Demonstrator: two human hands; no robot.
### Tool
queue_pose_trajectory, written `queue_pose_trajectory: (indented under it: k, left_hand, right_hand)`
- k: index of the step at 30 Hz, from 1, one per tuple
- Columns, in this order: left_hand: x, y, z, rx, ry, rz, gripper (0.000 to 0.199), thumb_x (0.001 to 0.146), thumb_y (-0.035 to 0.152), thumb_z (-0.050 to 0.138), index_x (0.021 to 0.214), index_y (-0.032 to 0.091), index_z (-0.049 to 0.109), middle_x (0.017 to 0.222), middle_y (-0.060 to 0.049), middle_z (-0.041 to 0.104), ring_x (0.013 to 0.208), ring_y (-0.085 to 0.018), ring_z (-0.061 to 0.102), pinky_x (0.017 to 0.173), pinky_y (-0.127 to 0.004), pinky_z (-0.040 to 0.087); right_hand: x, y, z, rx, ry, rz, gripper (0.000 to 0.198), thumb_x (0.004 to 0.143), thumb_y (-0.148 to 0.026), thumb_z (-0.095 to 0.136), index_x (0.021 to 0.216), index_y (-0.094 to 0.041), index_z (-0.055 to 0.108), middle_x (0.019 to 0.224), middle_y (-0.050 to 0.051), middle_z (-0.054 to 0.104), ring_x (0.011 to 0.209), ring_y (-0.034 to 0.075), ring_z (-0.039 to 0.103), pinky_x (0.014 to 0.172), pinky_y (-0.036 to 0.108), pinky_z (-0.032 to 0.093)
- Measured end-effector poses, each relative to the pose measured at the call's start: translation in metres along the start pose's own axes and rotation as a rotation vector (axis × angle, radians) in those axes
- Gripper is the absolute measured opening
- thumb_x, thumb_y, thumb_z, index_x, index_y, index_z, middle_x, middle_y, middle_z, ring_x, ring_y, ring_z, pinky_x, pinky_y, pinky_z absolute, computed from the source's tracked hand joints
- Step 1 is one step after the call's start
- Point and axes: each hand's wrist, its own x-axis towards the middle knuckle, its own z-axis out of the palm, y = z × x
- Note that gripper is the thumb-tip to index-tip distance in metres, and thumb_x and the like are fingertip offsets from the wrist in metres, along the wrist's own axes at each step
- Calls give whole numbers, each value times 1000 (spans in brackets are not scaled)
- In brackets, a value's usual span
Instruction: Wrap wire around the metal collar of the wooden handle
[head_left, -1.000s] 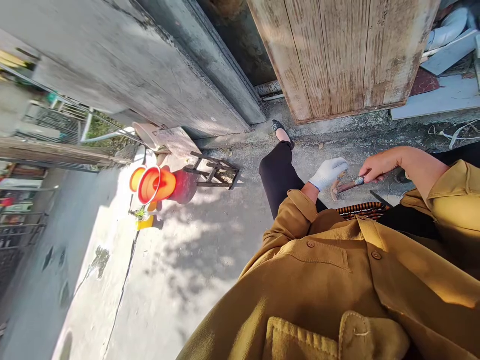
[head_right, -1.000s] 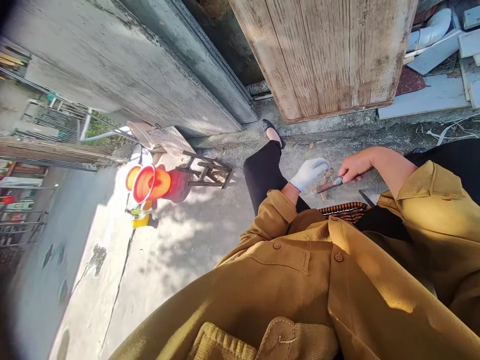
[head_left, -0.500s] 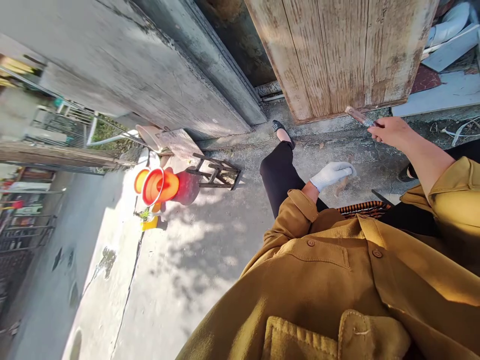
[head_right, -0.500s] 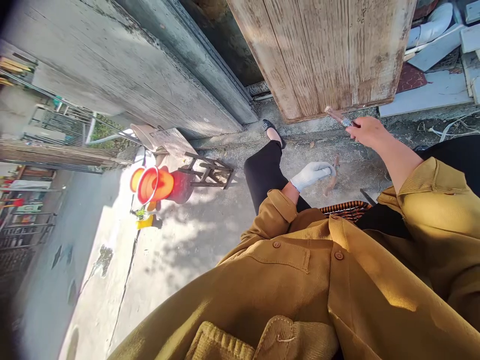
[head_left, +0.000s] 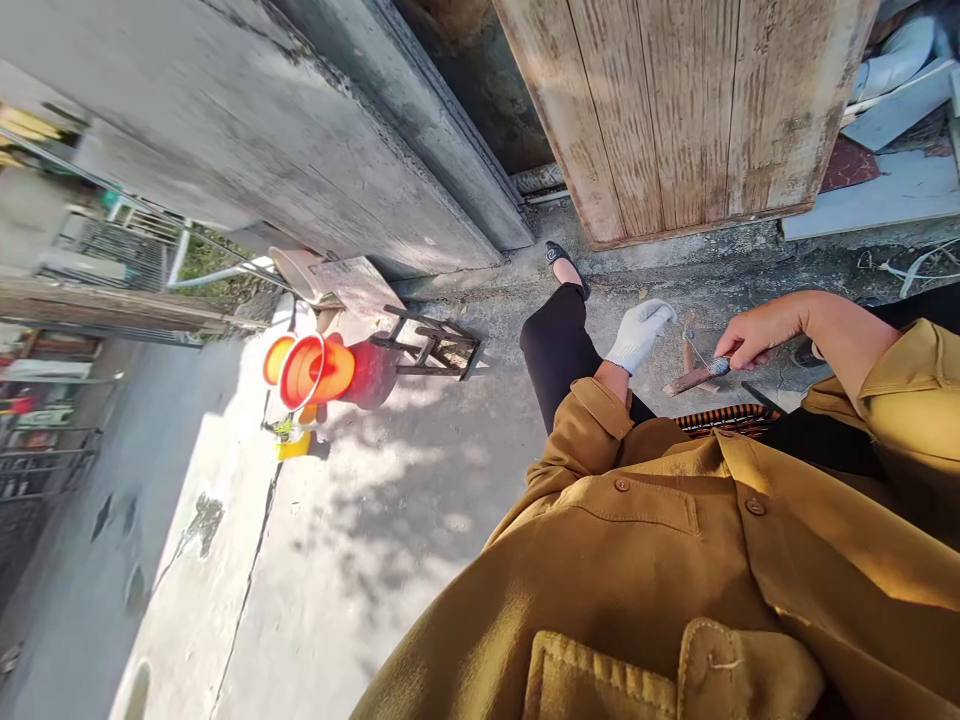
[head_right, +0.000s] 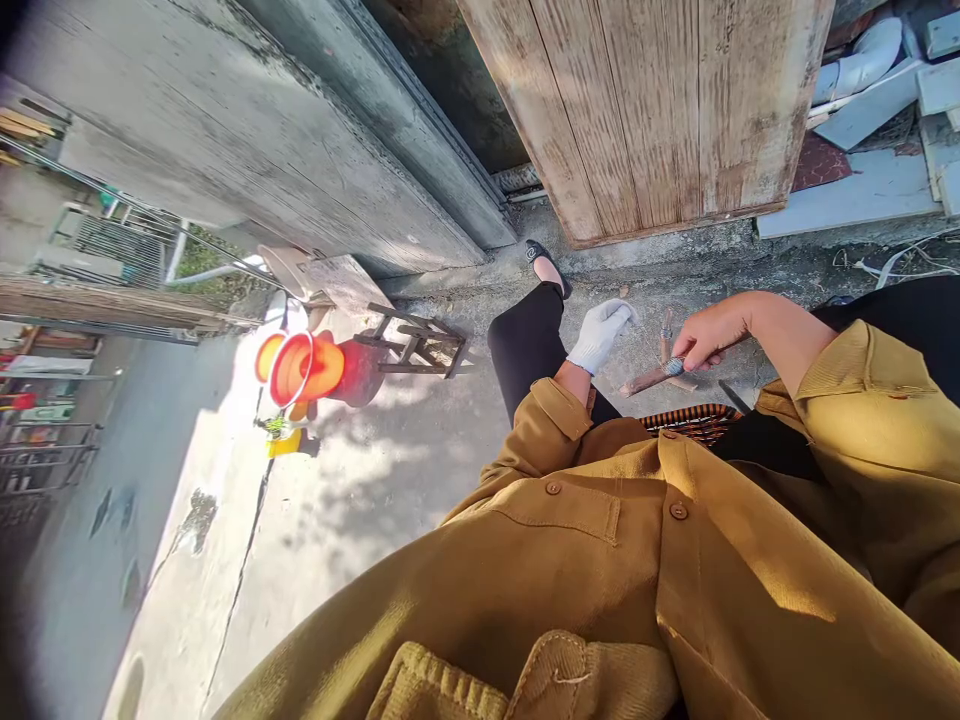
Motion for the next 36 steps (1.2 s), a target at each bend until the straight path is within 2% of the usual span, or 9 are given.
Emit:
queue_pose_trajectory:
  k: [4, 9, 13, 16, 19, 24, 26, 31, 36]
  left_hand:
    - [8, -5, 10, 55, -43, -79, 20, 102, 27, 64, 90, 15, 74, 95, -5, 77, 84, -13, 61, 86, -26, 53]
    - [4, -7, 20, 9, -347, -41, 27, 105, 36, 62, 94, 15, 75, 83, -1, 69, 73, -12, 54, 78, -28, 49]
    - [-3, -1, 23, 87, -456, -2, 24, 102, 32, 66, 89, 14, 75, 89, -2, 73, 85, -15, 61, 92, -29, 51]
    - [-4, 4, 21, 152, -405, -3, 23, 101, 31, 66, 87, 15, 75, 90, -2, 73, 93, -16, 64, 99, -30, 51]
    - [-4, 7, 17, 161, -354, -21, 21, 99, 31, 67, 87, 15, 76, 87, -1, 71, 92, -16, 63, 99, -30, 52]
    - [0, 4, 10, 37, -300, -106, 23, 99, 36, 70, 94, 15, 76, 93, -3, 75, 90, -16, 65, 92, -29, 54]
    - [3, 0, 9, -29, -238, -129, 25, 99, 39, 74, 92, 15, 74, 92, -3, 75, 87, -15, 64, 89, -29, 54]
    - [7, -8, 14, -146, -262, -102, 35, 105, 47, 72, 90, 16, 71, 82, -1, 65, 71, -11, 53, 76, -27, 47]
    - [-4, -1, 19, -184, -503, -78, 56, 91, 70, 81, 90, 15, 72, 74, 1, 60, 65, -10, 48, 66, -27, 37]
  right_hand:
    - [-7, 1, -12, 182, 281, -337, 50, 95, -69, 77, 91, -20, 68, 81, 4, 63, 76, 17, 50, 77, 35, 44]
    - [4, 15, -28, 273, 961, 61, 37, 114, -55, 56, 97, -23, 61, 88, 10, 68, 79, 19, 54, 77, 35, 46]
    - [20, 28, -31, 109, 953, 279, 35, 98, -41, 81, 76, -24, 59, 70, 4, 57, 79, 22, 57, 77, 36, 42]
    - [29, 35, -24, -107, 691, 365, 39, 85, -36, 91, 65, -24, 59, 62, 2, 52, 72, 22, 58, 74, 37, 41]
    - [33, 34, -11, -202, 357, 295, 39, 82, -48, 92, 65, -24, 65, 61, 2, 60, 64, 20, 57, 69, 36, 41]
    - [18, 19, -5, -71, 126, 80, 42, 79, -65, 89, 77, -26, 75, 68, 1, 66, 66, 20, 60, 69, 35, 47]
    - [4, 13, -12, 9, 211, -34, 45, 82, -70, 86, 83, -26, 76, 74, 2, 68, 72, 20, 61, 73, 34, 49]
    - [-21, 16, -34, 412, 929, -230, 38, 103, -58, 74, 96, -21, 67, 84, 7, 68, 78, 18, 55, 75, 33, 49]
    - [-15, 27, -43, 311, 1133, 215, 24, 112, -37, 64, 97, -19, 67, 93, 13, 75, 81, 18, 60, 79, 34, 48]
